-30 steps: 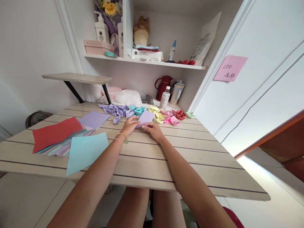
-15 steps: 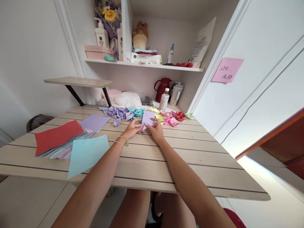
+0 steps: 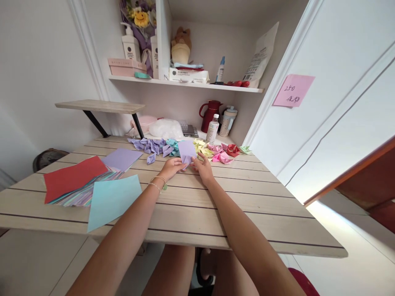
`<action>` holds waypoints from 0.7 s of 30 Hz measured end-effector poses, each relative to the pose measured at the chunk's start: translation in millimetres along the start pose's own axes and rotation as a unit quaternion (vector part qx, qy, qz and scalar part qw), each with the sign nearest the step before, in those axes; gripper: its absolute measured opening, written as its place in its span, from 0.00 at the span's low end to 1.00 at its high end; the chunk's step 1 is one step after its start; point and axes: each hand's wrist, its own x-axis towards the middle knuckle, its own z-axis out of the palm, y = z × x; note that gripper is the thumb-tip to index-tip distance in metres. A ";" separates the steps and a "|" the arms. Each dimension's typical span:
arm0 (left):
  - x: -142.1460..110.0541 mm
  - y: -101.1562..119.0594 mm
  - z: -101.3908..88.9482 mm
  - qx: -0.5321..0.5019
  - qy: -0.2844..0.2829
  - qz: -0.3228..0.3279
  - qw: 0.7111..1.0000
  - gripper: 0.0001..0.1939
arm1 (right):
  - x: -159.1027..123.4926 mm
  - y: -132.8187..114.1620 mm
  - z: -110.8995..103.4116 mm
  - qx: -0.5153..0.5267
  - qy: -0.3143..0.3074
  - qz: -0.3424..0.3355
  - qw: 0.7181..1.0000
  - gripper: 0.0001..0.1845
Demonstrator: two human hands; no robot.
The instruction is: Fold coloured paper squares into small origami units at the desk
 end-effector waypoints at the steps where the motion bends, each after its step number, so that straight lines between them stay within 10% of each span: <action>1: -0.5 1.2 0.0 -0.007 0.006 0.003 1.000 0.24 | 0.8 0.1 -0.3 0.011 -0.002 0.010 1.000 0.38; 21: 2.0 0.5 3.0 -0.019 -0.030 -0.001 0.999 0.24 | -0.3 -4.0 -1.3 -0.017 -0.002 0.007 1.000 0.21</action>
